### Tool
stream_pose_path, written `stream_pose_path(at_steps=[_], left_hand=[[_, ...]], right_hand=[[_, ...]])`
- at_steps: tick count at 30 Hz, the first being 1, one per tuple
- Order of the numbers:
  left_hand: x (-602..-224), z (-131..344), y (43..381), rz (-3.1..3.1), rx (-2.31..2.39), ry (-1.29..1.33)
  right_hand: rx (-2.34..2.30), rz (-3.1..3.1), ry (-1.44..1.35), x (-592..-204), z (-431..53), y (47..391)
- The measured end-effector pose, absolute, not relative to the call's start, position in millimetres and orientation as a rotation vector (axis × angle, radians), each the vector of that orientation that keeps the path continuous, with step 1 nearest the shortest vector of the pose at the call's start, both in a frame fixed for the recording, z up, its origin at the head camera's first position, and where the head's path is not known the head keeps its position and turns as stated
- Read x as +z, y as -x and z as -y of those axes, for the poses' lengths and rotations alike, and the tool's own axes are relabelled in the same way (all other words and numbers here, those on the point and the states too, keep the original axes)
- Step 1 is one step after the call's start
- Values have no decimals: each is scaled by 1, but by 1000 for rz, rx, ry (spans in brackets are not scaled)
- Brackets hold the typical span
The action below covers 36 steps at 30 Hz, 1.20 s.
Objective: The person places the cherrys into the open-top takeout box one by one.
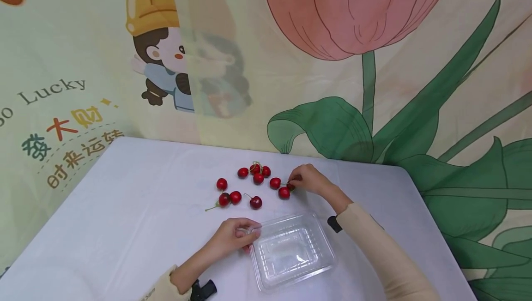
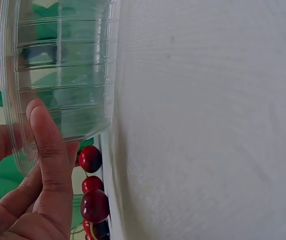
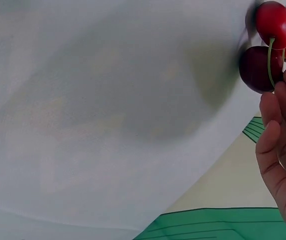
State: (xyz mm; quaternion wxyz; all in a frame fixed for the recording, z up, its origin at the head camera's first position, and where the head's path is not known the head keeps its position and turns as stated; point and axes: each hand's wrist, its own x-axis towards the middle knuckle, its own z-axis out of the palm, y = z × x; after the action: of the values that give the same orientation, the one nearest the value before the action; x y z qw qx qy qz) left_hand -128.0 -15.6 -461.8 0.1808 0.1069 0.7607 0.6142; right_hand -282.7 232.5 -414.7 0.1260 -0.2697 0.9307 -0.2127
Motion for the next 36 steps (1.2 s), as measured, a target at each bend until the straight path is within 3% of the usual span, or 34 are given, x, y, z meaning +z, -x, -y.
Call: stream_pose_path(at_steps=[21, 36], left_hand=[[-460, 17, 126, -2129, 1759, -331], [-462, 17, 125, -2125, 1749, -314]], right_hand=[[-730, -2830, 782, -387, -250, 273], [-733, -2921, 953, -359, -261, 251]])
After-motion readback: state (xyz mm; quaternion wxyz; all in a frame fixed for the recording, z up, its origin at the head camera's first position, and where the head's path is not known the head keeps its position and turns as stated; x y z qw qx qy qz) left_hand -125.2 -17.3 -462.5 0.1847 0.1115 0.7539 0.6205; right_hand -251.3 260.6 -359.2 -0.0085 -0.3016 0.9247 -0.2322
